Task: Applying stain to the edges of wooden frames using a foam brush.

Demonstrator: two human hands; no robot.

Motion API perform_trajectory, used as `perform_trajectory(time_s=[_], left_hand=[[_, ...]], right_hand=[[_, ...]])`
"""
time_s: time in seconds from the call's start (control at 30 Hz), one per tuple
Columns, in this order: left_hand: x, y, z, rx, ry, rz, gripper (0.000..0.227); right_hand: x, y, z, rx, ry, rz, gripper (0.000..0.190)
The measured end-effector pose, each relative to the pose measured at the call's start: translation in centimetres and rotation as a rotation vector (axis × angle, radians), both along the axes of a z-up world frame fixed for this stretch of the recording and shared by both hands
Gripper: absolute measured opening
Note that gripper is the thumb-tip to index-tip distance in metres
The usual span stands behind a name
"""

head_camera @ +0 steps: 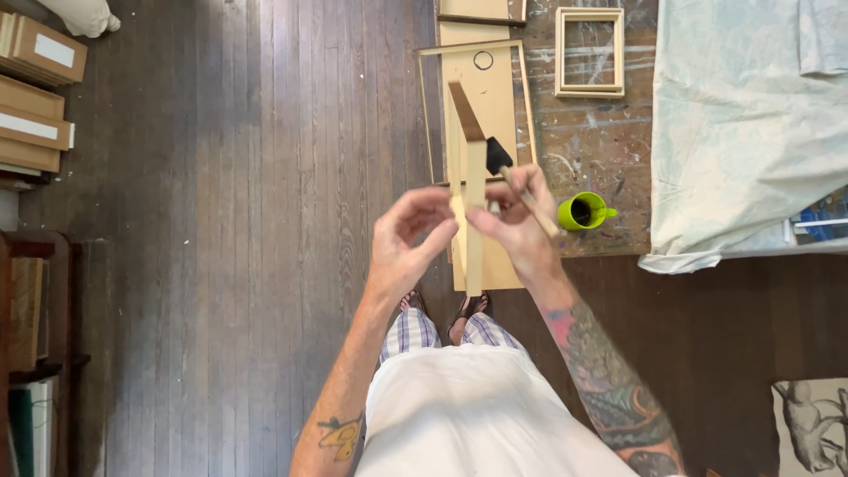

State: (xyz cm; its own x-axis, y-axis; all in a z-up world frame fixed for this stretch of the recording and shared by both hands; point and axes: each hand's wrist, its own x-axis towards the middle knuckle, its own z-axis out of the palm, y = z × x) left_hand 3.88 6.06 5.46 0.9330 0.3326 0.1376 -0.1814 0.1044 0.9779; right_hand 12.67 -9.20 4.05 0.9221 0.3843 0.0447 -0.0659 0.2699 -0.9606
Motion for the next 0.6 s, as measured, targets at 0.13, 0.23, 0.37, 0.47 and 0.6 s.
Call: perform_trajectory(time_s=[0.13,0.23,0.37,0.47,0.6], left_hand=[[-3.0,-0.9,-2.6,-0.03,0.138,-0.105,0.033],[-4.2,-0.9,-3.1,0.024,0.115,-0.204,0.038],[-4.8,-0.4,-4.0,0.009,0.001,-0.321,0.048],[-5.1,-0.5,-4.5,-0.046,-0.012,-0.361,0.054],[-4.6,-0.5,-3.5,-0.103,-0.021,-0.405,0.057]], right_hand=[[0.6,0.4,-0.5,0.018,0.105,-0.029,0.057],[0.4,0.6,-0.4,0.019,0.171,-0.036,0.055],[0.4,0.8,0.8,0.007,0.219,-0.043,0.051],[1.1,0.3,-1.3,0.001,0.237,-0.036,0.051],[1.4,0.4,-0.9,-0.003,0.255,-0.031,0.051]])
